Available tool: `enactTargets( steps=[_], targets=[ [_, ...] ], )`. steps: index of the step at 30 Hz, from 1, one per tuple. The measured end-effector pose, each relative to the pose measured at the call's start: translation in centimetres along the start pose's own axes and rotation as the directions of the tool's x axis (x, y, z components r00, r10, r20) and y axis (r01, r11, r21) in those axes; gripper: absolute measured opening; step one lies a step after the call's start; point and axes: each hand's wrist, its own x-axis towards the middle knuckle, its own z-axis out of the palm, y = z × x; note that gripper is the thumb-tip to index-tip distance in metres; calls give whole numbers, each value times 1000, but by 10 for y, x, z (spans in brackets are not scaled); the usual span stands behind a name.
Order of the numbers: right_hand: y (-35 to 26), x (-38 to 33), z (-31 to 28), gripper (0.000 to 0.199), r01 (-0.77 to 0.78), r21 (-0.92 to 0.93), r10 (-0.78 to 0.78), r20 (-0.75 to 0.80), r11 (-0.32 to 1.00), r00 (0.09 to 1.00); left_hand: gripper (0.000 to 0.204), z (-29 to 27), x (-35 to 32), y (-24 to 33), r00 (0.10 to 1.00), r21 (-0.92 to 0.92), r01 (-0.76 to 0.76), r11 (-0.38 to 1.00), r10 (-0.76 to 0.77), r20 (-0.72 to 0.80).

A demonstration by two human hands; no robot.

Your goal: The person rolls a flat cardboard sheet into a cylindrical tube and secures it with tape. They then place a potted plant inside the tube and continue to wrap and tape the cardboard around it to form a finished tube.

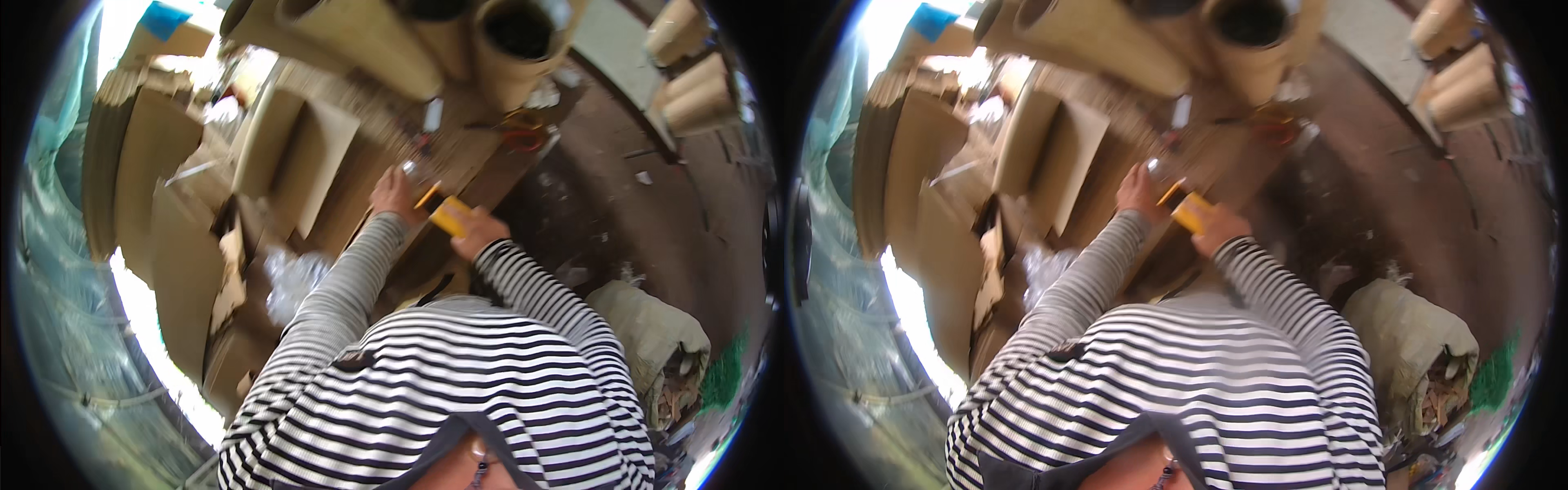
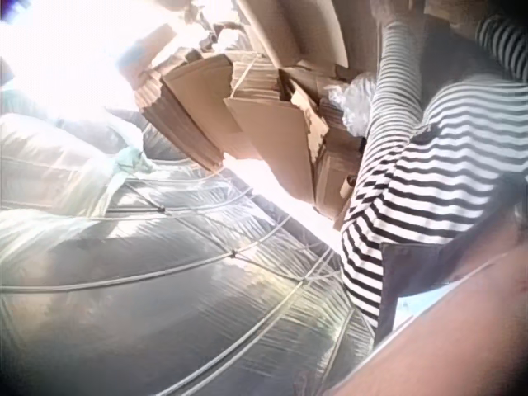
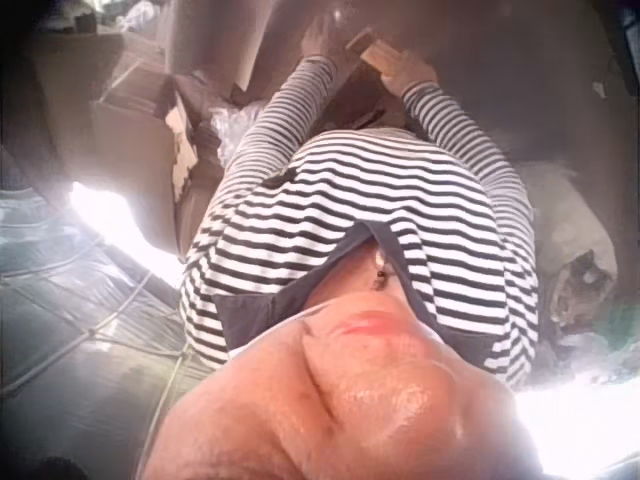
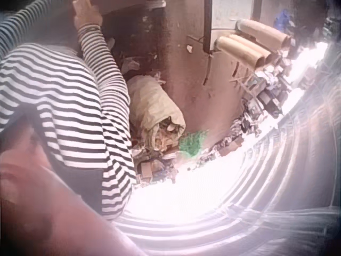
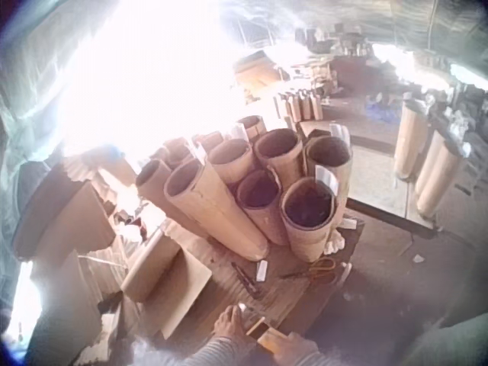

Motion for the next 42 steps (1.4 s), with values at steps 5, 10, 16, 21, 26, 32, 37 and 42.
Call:
enactTargets(
  steps=[5, 10, 16, 21, 26, 32, 37, 42],
  targets=[
    [3, 9, -17, 54, 54, -1, -53, 82, 999, 995, 109, 5, 14, 13, 988, 54, 128, 990, -132, 81],
    [-8, -1, -30, 64, 39, -77, -24, 198, 996, 980, 138, 9, -21, 14, 995, 44, 89, 995, -90, 39],
    [-8, 3, -24, 67, 50, -97, -33, 170, 994, 985, 135, 12, -20, 15, 996, 44, 87, 995, -88, 20],
    [-18, 3, -29, 68, 44, -123, -18, 209, 991, 978, 137, 11, -19, 7, 992, 72, 114, 991, -118, 51],
    [-13, 3, -26, 68, 48, -139, -19, 205, 989, 979, 136, 10, -22, 14, 989, 92, 126, 988, -132, 62],
    [-9, -1, -38, 66, 30, -132, -1, 214, 991, 977, 134, 15, -23, 22, 988, 82, 148, 986, -151, 38],
    [-3, -3, -43, 66, 75, -135, -43, 224, 988, 974, 131, 17, -26, 25, 991, 100, 130, 986, -132, 7],
    [-28, -28, -87, 52, 150, -32, -145, 134, 988, 980, 79, -43, -10, 49, 931, -77, 342, 937, -326, 166]
  ],
)
